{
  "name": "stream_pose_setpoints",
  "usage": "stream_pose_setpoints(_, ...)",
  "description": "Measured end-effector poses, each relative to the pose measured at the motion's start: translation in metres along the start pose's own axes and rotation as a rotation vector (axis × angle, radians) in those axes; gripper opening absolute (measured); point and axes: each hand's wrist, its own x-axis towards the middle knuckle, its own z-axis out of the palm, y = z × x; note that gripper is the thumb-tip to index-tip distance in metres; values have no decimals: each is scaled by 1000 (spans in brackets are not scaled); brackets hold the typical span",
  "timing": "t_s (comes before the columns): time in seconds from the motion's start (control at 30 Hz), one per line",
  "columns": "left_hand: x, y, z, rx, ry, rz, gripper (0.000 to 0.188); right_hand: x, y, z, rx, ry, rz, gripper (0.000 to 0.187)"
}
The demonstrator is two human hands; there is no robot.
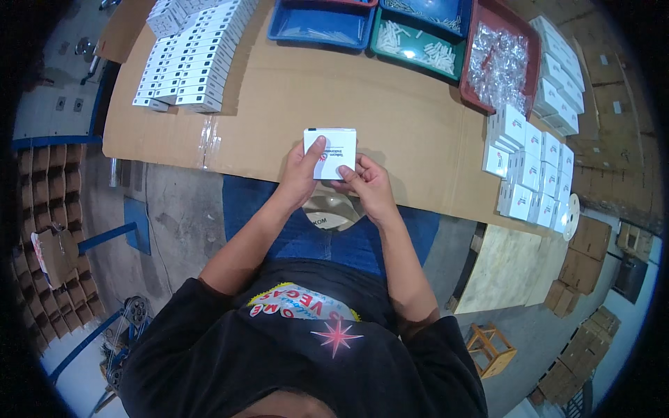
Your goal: The recorder is assembling small electronic or mechanical units and placing them into white cardboard boxes.
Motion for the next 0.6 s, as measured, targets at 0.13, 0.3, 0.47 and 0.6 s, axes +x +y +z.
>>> stream_pose_setpoints(0.13,6,-4,-9,-40,-3,-12,47,-3,1,1,87,-61,-8,32)
stream_pose_setpoints(0.3,7,0,-10,-65,-74,-48,49,-3,3,8,27,47,-24,31)
stream_pose_setpoints(0.47,-4,22,-2,-86,-187,-31,54,-10,1,25,-96,143,-63,30)
stream_pose_setpoints(0.6,-5,28,-1,-334,-206,-179,59,-17,-2,42,-241,160,-264,23)
